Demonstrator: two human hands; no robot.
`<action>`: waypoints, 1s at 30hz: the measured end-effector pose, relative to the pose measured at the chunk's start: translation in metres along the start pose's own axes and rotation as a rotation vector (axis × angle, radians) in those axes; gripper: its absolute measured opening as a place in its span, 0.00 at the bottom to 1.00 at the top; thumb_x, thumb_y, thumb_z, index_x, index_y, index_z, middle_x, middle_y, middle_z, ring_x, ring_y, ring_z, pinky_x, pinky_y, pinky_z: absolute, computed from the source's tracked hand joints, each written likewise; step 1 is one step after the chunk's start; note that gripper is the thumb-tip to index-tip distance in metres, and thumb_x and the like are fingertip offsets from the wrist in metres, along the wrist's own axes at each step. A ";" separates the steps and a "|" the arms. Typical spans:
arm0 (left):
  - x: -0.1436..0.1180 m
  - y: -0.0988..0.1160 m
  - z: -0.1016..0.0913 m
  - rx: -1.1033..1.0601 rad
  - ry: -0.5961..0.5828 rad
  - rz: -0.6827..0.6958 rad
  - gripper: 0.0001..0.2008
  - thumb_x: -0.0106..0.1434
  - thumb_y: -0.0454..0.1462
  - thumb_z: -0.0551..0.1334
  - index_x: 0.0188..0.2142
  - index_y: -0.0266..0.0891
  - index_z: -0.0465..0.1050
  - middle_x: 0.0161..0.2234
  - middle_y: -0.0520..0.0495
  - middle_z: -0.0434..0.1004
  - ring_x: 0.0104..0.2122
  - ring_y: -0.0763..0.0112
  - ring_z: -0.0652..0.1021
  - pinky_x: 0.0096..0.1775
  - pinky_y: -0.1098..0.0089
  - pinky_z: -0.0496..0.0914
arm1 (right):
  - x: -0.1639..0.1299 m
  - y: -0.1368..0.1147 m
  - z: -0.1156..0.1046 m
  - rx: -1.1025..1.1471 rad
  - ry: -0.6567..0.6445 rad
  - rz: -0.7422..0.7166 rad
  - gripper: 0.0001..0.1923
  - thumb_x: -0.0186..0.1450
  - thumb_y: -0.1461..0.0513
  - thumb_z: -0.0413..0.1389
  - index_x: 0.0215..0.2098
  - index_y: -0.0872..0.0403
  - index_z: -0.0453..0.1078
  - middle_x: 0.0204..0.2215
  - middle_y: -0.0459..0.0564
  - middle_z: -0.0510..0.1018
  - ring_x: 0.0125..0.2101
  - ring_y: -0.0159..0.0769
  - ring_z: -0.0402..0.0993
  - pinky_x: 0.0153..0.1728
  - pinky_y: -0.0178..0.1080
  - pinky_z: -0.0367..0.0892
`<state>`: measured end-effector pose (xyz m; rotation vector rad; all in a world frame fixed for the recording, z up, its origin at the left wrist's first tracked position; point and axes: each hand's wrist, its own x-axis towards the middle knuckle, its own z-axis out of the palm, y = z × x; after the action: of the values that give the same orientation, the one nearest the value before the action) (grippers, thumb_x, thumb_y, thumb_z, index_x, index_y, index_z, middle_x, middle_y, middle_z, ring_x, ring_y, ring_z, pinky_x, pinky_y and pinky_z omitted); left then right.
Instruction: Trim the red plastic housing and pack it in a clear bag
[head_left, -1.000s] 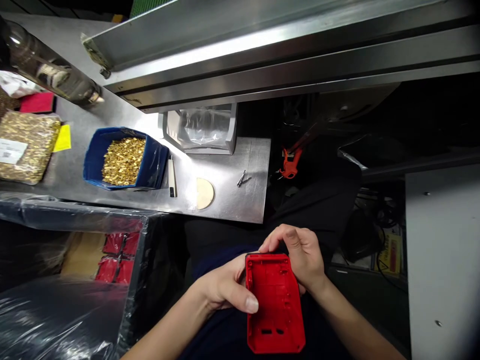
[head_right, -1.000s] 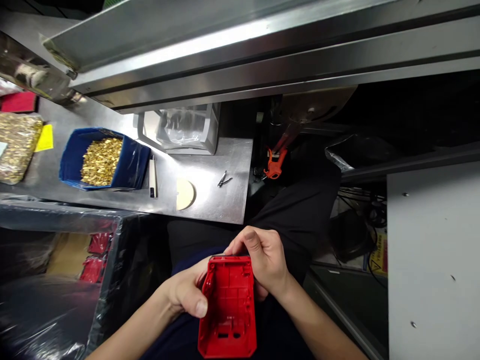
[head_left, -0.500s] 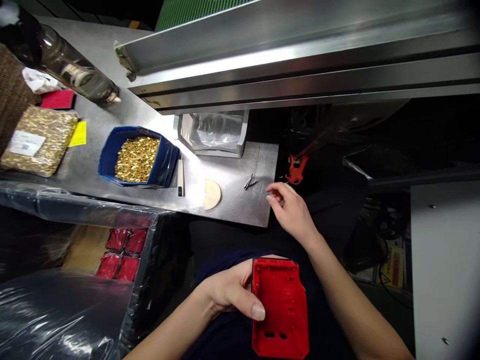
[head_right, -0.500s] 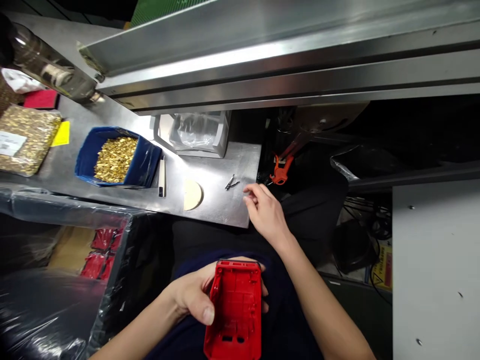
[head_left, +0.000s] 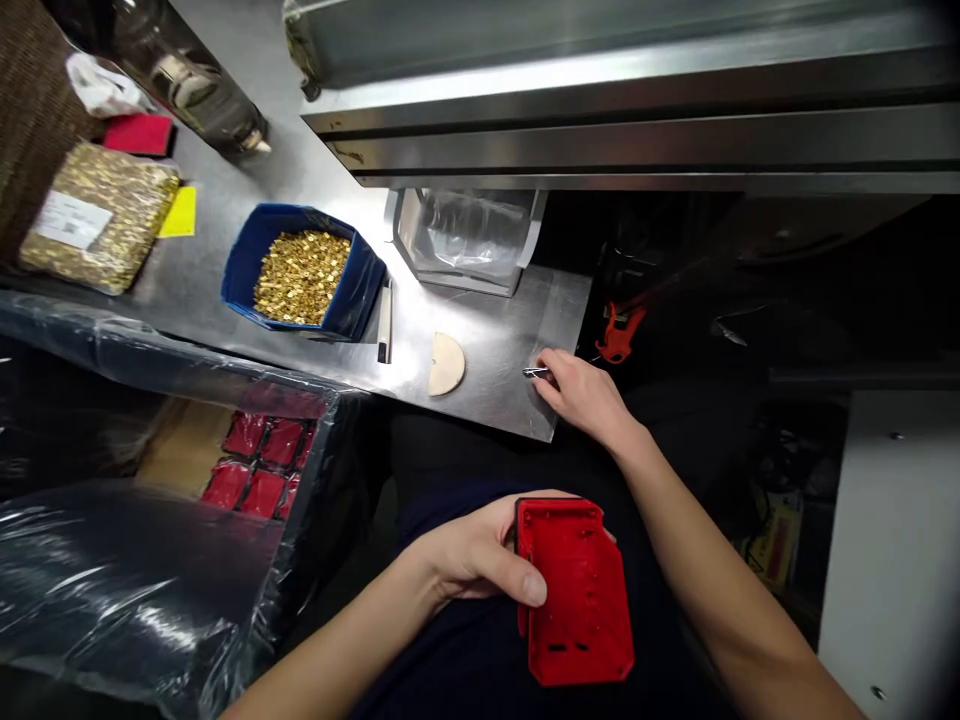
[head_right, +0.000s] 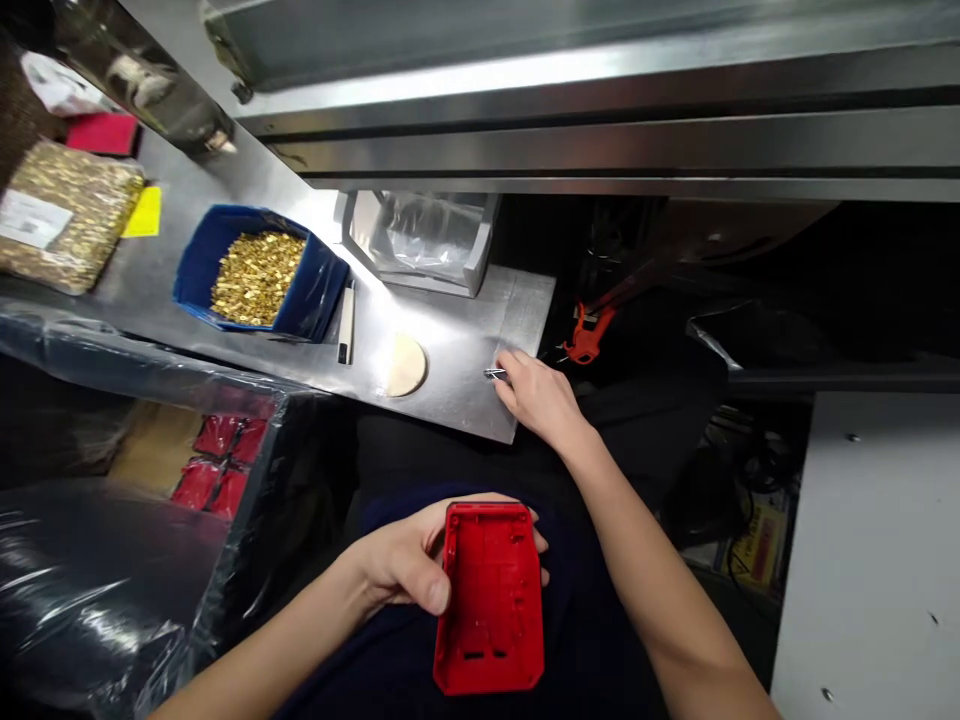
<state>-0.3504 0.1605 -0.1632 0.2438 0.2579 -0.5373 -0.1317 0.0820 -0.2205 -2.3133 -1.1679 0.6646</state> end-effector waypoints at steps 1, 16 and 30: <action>0.000 0.000 0.000 -0.018 0.004 -0.005 0.45 0.42 0.39 0.81 0.60 0.37 0.71 0.59 0.31 0.76 0.57 0.44 0.77 0.57 0.50 0.70 | -0.009 0.000 -0.002 0.013 0.001 0.022 0.06 0.71 0.59 0.56 0.43 0.51 0.71 0.34 0.46 0.77 0.31 0.35 0.73 0.31 0.36 0.64; 0.016 0.015 0.024 0.120 0.082 0.056 0.23 0.53 0.37 0.77 0.47 0.39 0.74 0.39 0.48 0.74 0.42 0.65 0.76 0.48 0.66 0.68 | -0.144 -0.083 -0.070 0.299 -0.098 0.051 0.08 0.73 0.61 0.57 0.49 0.45 0.73 0.31 0.44 0.75 0.28 0.31 0.72 0.30 0.35 0.68; 0.015 0.015 0.023 0.145 0.107 0.090 0.22 0.55 0.33 0.76 0.48 0.39 0.74 0.38 0.50 0.75 0.37 0.71 0.76 0.44 0.71 0.70 | -0.139 -0.082 -0.060 0.189 -0.089 -0.026 0.05 0.73 0.62 0.57 0.47 0.49 0.72 0.30 0.45 0.75 0.29 0.33 0.72 0.31 0.37 0.67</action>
<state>-0.3256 0.1589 -0.1440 0.4236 0.3111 -0.4550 -0.2171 0.0000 -0.0961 -2.1268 -1.1205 0.8385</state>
